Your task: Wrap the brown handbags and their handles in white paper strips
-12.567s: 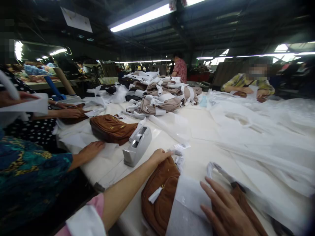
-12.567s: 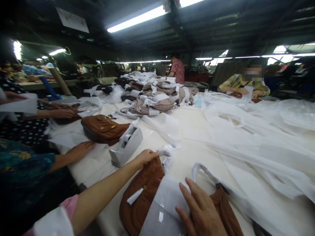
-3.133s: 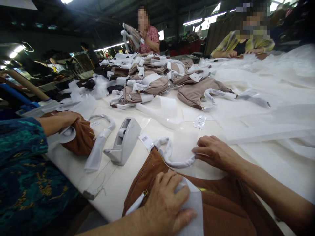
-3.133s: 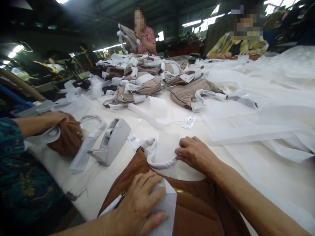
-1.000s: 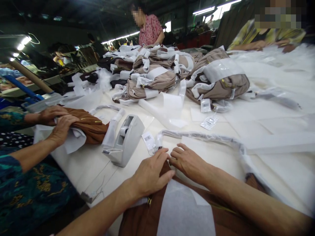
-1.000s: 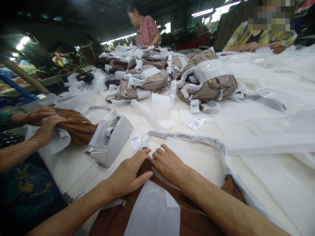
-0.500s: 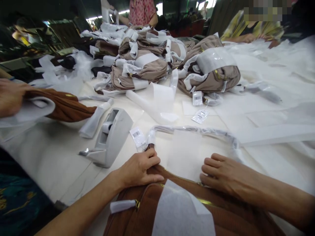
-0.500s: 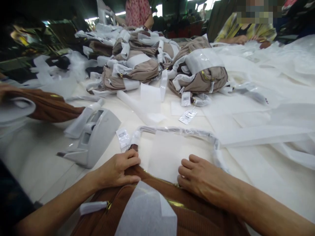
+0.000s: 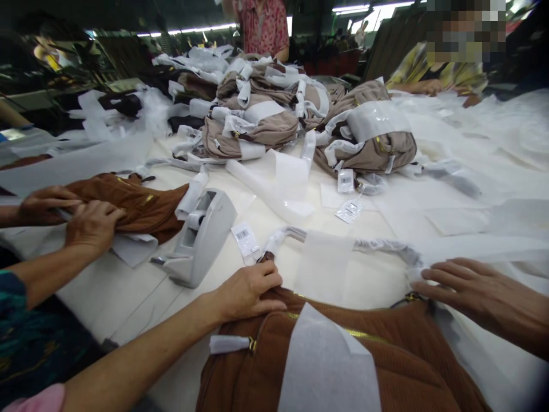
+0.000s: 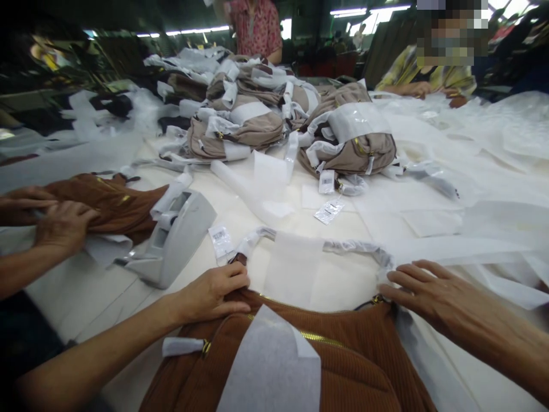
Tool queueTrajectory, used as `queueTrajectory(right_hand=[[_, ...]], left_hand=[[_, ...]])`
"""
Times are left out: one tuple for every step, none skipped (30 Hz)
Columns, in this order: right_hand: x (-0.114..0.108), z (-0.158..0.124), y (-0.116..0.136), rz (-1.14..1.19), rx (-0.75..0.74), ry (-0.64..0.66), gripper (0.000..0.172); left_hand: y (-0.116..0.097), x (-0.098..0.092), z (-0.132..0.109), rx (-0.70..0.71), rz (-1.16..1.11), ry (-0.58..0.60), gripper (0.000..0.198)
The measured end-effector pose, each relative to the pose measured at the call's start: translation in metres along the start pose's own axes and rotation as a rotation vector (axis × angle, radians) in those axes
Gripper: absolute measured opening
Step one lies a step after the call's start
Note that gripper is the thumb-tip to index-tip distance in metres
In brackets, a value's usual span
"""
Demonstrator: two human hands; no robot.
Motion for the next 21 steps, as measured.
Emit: queueTrajectory(right_hand=[[0.001,0.002,0.006,-0.018,0.021,0.008,0.050],[-0.003,0.009,0.013,-0.005,0.082,-0.027,0.051],[-0.006,0.018,0.025,0.048,0.143,-0.055,0.049],[-0.009,0.031,0.040,0.124,0.197,-0.078,0.045],[-0.012,0.046,0.057,0.236,0.228,-0.089,0.040],[-0.012,0.061,0.074,0.326,0.288,-0.060,0.034],[-0.012,0.077,0.092,0.412,0.288,-0.011,0.030],[-0.008,0.091,0.109,0.488,0.291,0.087,0.028],[-0.006,0.101,0.121,0.548,0.307,0.161,0.026],[-0.006,0.109,0.130,0.597,0.321,0.223,0.024],[-0.007,0.114,0.134,0.639,0.342,0.263,0.022],[-0.009,0.117,0.136,0.680,0.358,0.281,0.020],[-0.013,0.117,0.135,0.729,0.363,0.294,0.018],[-0.016,0.116,0.135,0.790,0.350,0.311,0.016],[-0.020,0.113,0.133,0.858,0.328,0.332,0.015],[-0.022,0.110,0.132,0.921,0.306,0.360,0.015],[-0.023,0.106,0.129,0.968,0.301,0.382,0.017],[-0.022,0.102,0.125,0.989,0.314,0.397,0.018],[-0.018,0.098,0.120,0.981,0.344,0.410,0.019],[-0.014,0.094,0.115,0.956,0.381,0.426,0.019],[-0.009,0.091,0.111,0.922,0.416,0.444,0.018]], left_hand=[[-0.003,-0.006,0.001,-0.044,-0.005,-0.035,0.022],[-0.008,-0.013,0.003,-0.085,-0.002,-0.077,0.021],[-0.015,-0.018,0.005,-0.114,0.005,-0.111,0.023],[-0.025,-0.022,0.006,-0.126,0.013,-0.125,0.027],[-0.036,-0.022,0.008,-0.122,0.017,-0.118,0.033],[-0.048,-0.021,0.009,-0.107,0.016,-0.097,0.044],[-0.060,-0.017,0.010,-0.088,0.014,-0.070,0.059],[-0.069,-0.013,0.010,-0.078,0.017,-0.052,0.073],[-0.076,-0.008,0.009,-0.072,0.024,-0.043,0.082],[-0.081,-0.005,0.008,-0.069,0.040,-0.052,0.085],[-0.083,-0.003,0.007,-0.061,0.063,-0.070,0.084],[-0.085,-0.001,0.006,-0.037,0.088,-0.099,0.078],[-0.087,-0.002,0.005,0.008,0.114,-0.148,0.069],[-0.089,-0.003,0.003,0.065,0.142,-0.211,0.058],[-0.091,-0.005,0.001,0.126,0.169,-0.272,0.045],[-0.093,-0.006,-0.002,0.195,0.185,-0.336,0.033],[-0.097,-0.008,-0.005,0.270,0.186,-0.405,0.025],[-0.100,-0.009,-0.010,0.340,0.174,-0.476,0.022],[-0.103,-0.009,-0.014,0.406,0.152,-0.537,0.024],[-0.106,-0.010,-0.019,0.460,0.126,-0.592,0.026],[-0.108,-0.010,-0.024,0.503,0.104,-0.638,0.028]])
Point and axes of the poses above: each hand's wrist, its own z-axis towards the middle knuckle, its own x-axis out of the palm, y = z × x, the point moved 6 cm from there along z, towards the middle knuckle, and after that the axes turned 11 degrees about -y, right-handed, at the moved point
